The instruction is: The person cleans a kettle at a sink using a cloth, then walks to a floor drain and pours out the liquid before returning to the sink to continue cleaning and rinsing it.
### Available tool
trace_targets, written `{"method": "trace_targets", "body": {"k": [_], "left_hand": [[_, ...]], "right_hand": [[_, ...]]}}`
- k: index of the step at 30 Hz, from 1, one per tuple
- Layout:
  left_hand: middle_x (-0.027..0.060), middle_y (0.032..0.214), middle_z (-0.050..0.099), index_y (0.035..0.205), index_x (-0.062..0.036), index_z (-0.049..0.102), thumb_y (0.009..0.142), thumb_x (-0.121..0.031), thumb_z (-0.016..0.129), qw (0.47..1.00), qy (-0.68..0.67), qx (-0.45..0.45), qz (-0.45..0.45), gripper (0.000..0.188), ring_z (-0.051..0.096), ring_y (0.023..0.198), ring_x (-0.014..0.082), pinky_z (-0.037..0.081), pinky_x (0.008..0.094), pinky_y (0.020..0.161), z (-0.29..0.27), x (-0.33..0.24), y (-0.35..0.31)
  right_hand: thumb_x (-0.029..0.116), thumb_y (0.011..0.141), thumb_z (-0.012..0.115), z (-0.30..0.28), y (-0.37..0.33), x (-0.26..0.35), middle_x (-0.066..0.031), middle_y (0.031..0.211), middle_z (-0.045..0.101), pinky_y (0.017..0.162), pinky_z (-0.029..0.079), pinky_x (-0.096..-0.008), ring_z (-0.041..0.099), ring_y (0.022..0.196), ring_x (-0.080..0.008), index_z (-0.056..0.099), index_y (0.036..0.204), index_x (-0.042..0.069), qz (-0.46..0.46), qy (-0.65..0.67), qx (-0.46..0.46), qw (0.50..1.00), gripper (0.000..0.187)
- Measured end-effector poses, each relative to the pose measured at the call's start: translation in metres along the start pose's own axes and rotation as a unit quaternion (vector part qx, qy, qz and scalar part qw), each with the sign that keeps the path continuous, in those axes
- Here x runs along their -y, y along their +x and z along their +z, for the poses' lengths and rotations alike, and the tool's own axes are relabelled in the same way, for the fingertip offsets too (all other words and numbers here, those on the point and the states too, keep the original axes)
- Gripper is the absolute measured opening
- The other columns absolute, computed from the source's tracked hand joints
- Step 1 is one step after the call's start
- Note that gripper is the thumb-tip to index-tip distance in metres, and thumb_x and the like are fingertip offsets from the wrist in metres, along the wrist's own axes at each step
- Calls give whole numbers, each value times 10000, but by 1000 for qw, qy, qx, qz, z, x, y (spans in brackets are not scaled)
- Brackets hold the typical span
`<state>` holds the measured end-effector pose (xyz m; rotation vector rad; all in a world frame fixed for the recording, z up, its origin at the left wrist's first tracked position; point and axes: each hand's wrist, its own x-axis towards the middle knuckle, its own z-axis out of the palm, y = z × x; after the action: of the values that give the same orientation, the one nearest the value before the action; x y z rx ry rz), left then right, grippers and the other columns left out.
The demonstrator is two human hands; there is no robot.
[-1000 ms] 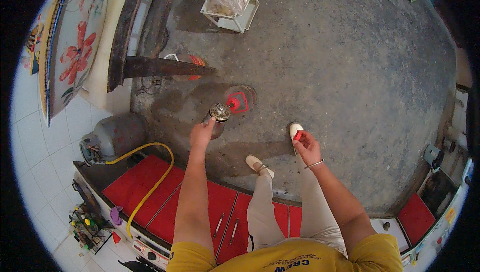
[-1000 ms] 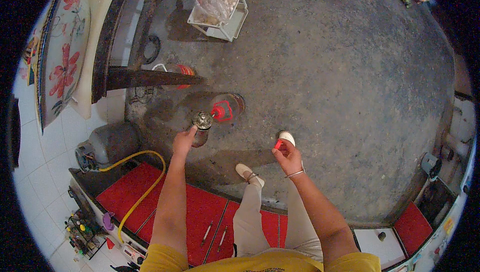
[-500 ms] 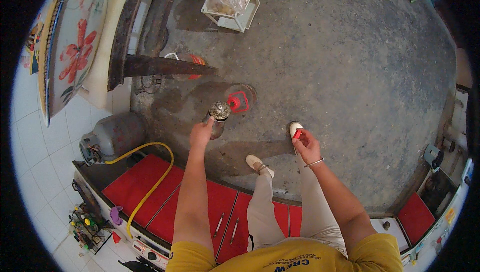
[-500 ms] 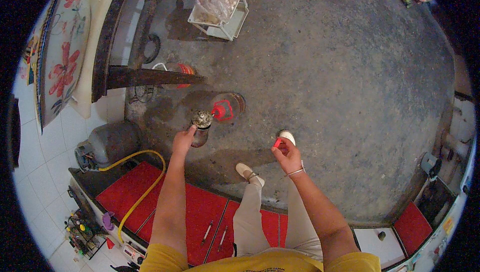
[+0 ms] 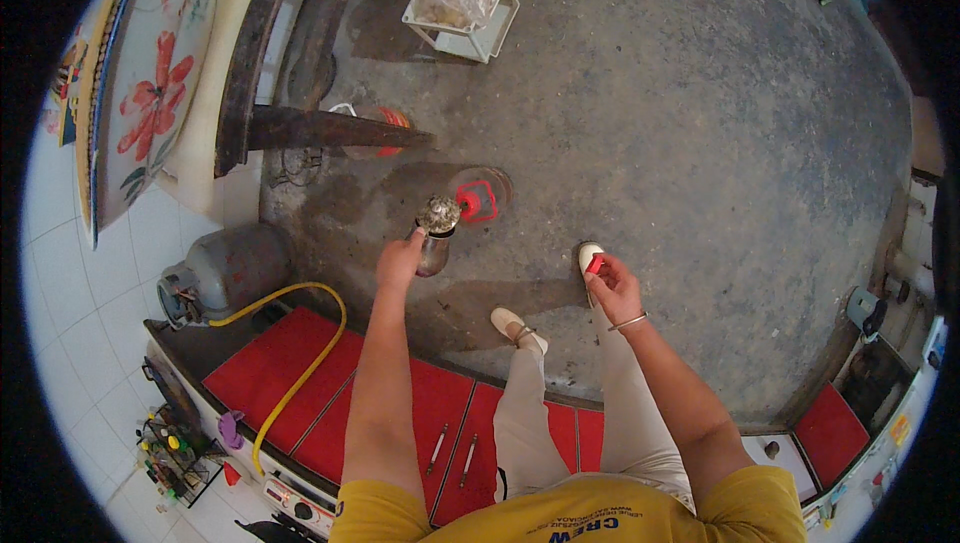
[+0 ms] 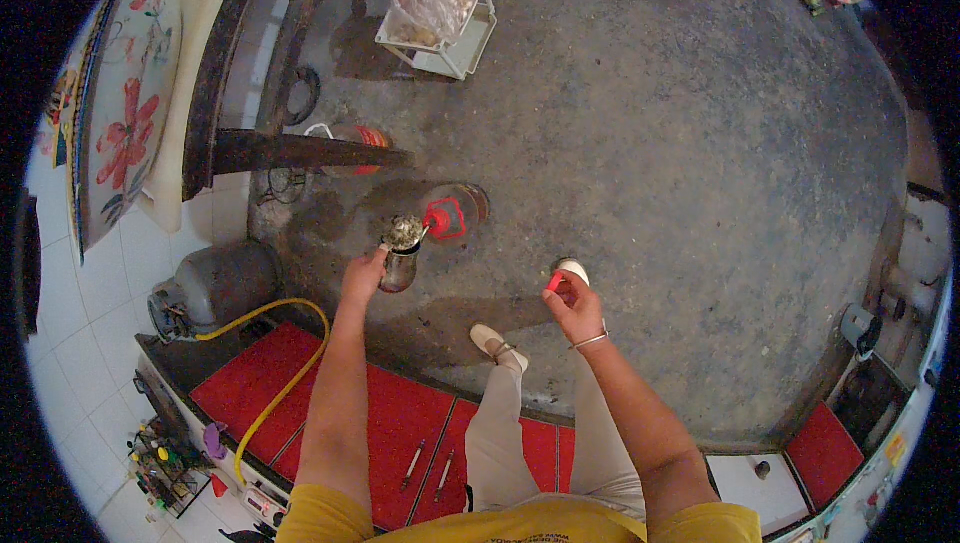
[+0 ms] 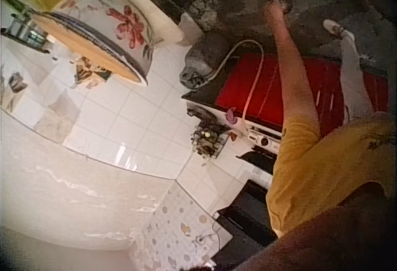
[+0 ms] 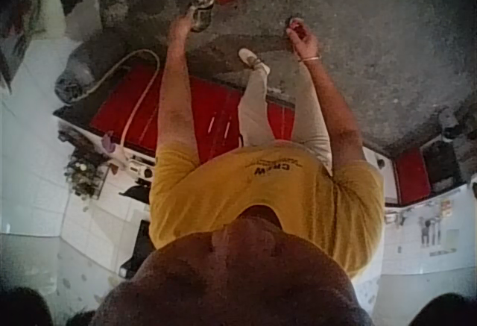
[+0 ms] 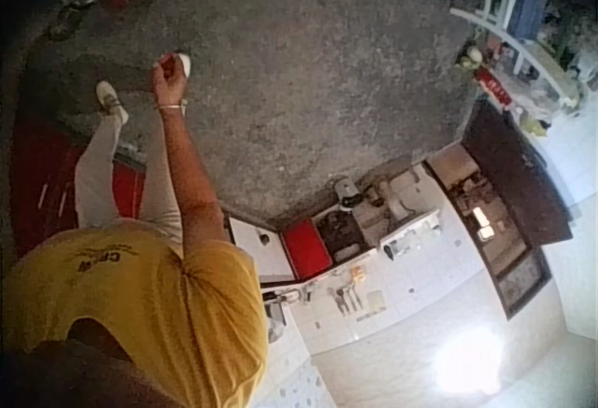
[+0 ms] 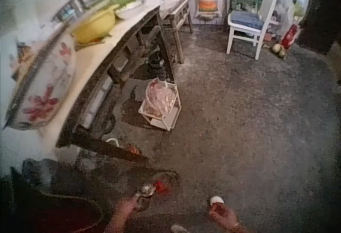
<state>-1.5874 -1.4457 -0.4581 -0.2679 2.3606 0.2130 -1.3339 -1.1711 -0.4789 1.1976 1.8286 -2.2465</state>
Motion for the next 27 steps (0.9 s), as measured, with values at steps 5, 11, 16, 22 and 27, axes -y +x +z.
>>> {"method": "trace_targets", "body": {"k": [5,11,16,22,27], "left_hand": [[196,835,608,761,-21,641,758,-567,424,1000,-8,12,-7,587,575,849,341,422,401,741,-8,-9,-7],[178,860,615,756,-31,643,749,-578,434,1000,-7,12,-28,585,571,878,324,422,392,764,-14,-17,-9],[163,898,615,784,-34,644,757,-575,413,999,41,-13,-26,589,567,900,318,419,394,781,-8,-8,4],[158,848,621,744,-33,644,765,-572,391,999,27,13,-19,595,576,865,313,420,386,758,-21,-25,-11],[149,814,624,708,-39,641,756,-573,409,1000,19,16,-10,584,582,825,312,420,384,735,-21,-20,-8]], "right_hand": [[90,741,645,1,-2,-3,-37,831,584,683,450,-232,555,752,-100,511,1073,-3,1,2,0,1000,370],[95,741,644,-1,-1,-5,-45,841,583,685,450,-233,554,758,-101,502,1081,-6,17,15,1,1000,382],[99,743,644,-2,-1,-5,-45,838,581,680,450,-233,552,754,-103,499,1083,-7,12,16,3,1000,384],[107,743,648,-4,-1,-6,-50,836,579,675,453,-234,551,747,-103,505,1077,-9,-8,-19,-8,1000,381],[110,741,651,-3,-2,-10,-48,840,578,671,456,-237,549,743,-106,506,1076,-9,-1,-2,-5,1000,384]]}}
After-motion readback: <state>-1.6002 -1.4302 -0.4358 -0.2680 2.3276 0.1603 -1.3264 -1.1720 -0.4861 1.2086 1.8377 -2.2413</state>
